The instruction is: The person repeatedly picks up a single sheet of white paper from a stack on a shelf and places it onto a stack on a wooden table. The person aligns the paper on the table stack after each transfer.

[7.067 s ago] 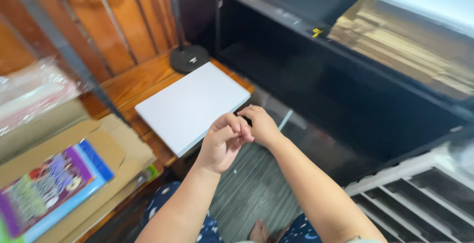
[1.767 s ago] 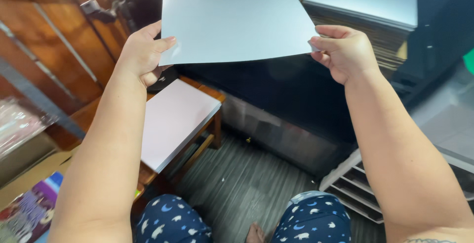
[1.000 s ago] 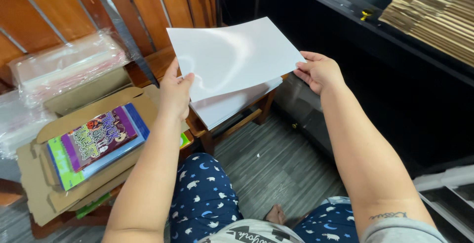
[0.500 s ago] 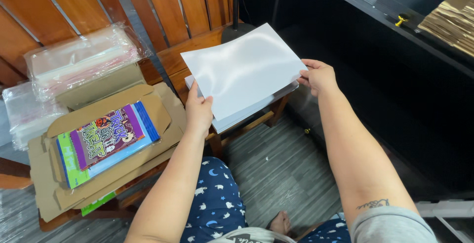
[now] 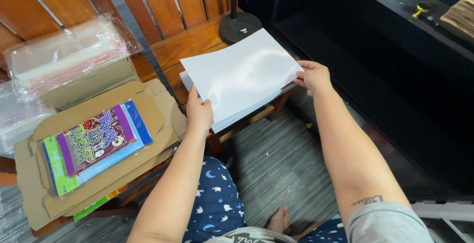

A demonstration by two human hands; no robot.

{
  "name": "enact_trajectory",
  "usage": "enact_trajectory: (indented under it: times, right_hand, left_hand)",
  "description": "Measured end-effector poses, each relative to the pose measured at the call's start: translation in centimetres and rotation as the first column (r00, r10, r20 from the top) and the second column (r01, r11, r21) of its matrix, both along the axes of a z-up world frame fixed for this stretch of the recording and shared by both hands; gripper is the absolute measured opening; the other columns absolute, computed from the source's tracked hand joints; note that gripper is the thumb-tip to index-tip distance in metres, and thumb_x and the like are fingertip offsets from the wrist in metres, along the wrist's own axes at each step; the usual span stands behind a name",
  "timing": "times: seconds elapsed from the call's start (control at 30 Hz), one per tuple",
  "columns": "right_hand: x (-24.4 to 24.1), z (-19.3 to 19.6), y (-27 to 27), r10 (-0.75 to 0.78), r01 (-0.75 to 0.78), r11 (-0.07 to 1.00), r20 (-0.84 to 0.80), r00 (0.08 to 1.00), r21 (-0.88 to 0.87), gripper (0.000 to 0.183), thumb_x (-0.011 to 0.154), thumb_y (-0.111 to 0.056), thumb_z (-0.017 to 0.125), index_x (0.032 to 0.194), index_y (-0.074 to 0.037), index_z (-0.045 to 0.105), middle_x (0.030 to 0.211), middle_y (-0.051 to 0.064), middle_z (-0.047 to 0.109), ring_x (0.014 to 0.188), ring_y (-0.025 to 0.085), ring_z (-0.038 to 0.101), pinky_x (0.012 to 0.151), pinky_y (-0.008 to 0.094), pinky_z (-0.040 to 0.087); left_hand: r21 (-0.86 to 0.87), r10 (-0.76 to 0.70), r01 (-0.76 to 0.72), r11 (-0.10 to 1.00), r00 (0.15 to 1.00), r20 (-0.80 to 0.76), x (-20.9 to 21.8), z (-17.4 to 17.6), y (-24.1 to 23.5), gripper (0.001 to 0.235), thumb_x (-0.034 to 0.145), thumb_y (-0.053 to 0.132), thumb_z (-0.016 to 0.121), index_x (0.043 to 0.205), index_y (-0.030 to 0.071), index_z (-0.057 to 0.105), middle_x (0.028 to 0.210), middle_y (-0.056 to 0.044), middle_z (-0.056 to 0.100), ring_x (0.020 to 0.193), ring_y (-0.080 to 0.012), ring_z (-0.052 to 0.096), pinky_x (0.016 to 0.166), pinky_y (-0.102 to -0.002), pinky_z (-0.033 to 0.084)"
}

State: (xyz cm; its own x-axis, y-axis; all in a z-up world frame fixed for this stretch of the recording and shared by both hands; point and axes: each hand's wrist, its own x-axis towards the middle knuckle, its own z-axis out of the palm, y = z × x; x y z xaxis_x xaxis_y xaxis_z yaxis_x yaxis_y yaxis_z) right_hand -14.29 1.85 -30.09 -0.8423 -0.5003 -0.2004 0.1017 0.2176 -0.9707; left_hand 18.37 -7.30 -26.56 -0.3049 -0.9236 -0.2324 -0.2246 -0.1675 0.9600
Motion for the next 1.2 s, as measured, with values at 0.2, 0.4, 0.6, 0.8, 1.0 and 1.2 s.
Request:
enact_trajectory:
  times: [0.2, 0.4, 0.6, 0.8, 1.0, 1.2]
  right_hand:
    - [-0.2, -1.7, -0.3, -0.009, 0.011, 0.999, -0.024, 1.000, 0.048, 0.034, 0.094, 0.006, 0.066, 0.127, -0.002, 0.070, 0.124, 0.025, 0.069, 0.101, 0.035, 0.074, 0.078, 0.032, 0.070]
    - [-1.3, -3.3, -1.0, -0.004, 0.018, 0.994, -0.125, 0.992, 0.107, 0.034, 0.091, 0.005, 0.071, 0.123, -0.004, 0.072, 0.115, 0.024, 0.072, 0.088, 0.030, 0.077, 0.071, 0.030, 0.069]
    - [-1.8, -4.2, -1.1, 0.025, 0.023, 0.983, -0.252, 0.967, 0.183, 0.035, 0.087, 0.002, 0.077, 0.122, -0.005, 0.073, 0.110, 0.022, 0.073, 0.087, 0.025, 0.076, 0.071, 0.027, 0.068]
    - [-2.3, -5.2, -1.5, 0.026, 0.018, 0.988, -0.279, 0.960, 0.154, 0.032, 0.090, 0.001, 0.077, 0.122, -0.005, 0.074, 0.111, 0.022, 0.072, 0.093, 0.028, 0.075, 0.072, 0.031, 0.068]
    - [0.2, -2.1, -0.2, 0.062, 0.000, 0.983, -0.333, 0.941, 0.184, 0.030, 0.093, 0.002, 0.073, 0.121, -0.008, 0.076, 0.112, 0.023, 0.070, 0.096, 0.031, 0.073, 0.071, 0.033, 0.068]
    - [-3.1, -5.2, -1.1, 0.135, 0.007, 0.953, -0.448, 0.884, 0.302, 0.031, 0.090, -0.003, 0.079, 0.119, -0.011, 0.077, 0.107, 0.017, 0.072, 0.096, 0.028, 0.073, 0.070, 0.030, 0.068]
  left_hand:
    - [-0.039, -0.018, 0.021, 0.999, 0.998, 0.061, -0.1, -0.4, 0.0, 0.062, 0.106, 0.004, 0.045, 0.164, 0.001, 0.021, 0.161, -0.033, 0.036, 0.152, -0.0383, 0.035, 0.120, -0.052, 0.038]
    - [-0.126, -0.027, 0.059, 0.990, 0.970, 0.243, -0.3, -3.3, -1.6, 0.064, 0.104, 0.006, 0.053, 0.161, -0.004, 0.026, 0.161, -0.031, 0.035, 0.153, -0.0375, 0.033, 0.122, -0.049, 0.037]
    - [-0.194, -0.047, 0.120, 0.974, 0.938, 0.344, -1.1, -4.8, -1.1, 0.087, 0.095, 0.017, 0.068, 0.160, -0.013, 0.019, 0.159, -0.031, 0.029, 0.153, -0.0418, 0.028, 0.126, -0.049, 0.031]
    - [-0.211, -0.082, 0.187, 0.959, 0.901, 0.426, -1.0, -3.1, 0.5, 0.092, 0.093, 0.024, 0.072, 0.158, -0.016, 0.021, 0.159, -0.030, 0.029, 0.152, -0.0438, 0.026, 0.126, -0.050, 0.028]
    - [-0.198, -0.113, 0.213, 0.957, 0.900, 0.420, -0.7, -3.2, 0.4, 0.092, 0.092, 0.025, 0.071, 0.158, -0.016, 0.023, 0.161, -0.030, 0.027, 0.153, -0.0447, 0.024, 0.127, -0.049, 0.028]
    - [-0.197, -0.117, 0.223, 0.955, 0.890, 0.441, -0.5, -3.1, 0.8, 0.093, 0.090, 0.029, 0.073, 0.157, -0.016, 0.027, 0.159, -0.030, 0.029, 0.152, -0.0439, 0.027, 0.125, -0.048, 0.031]
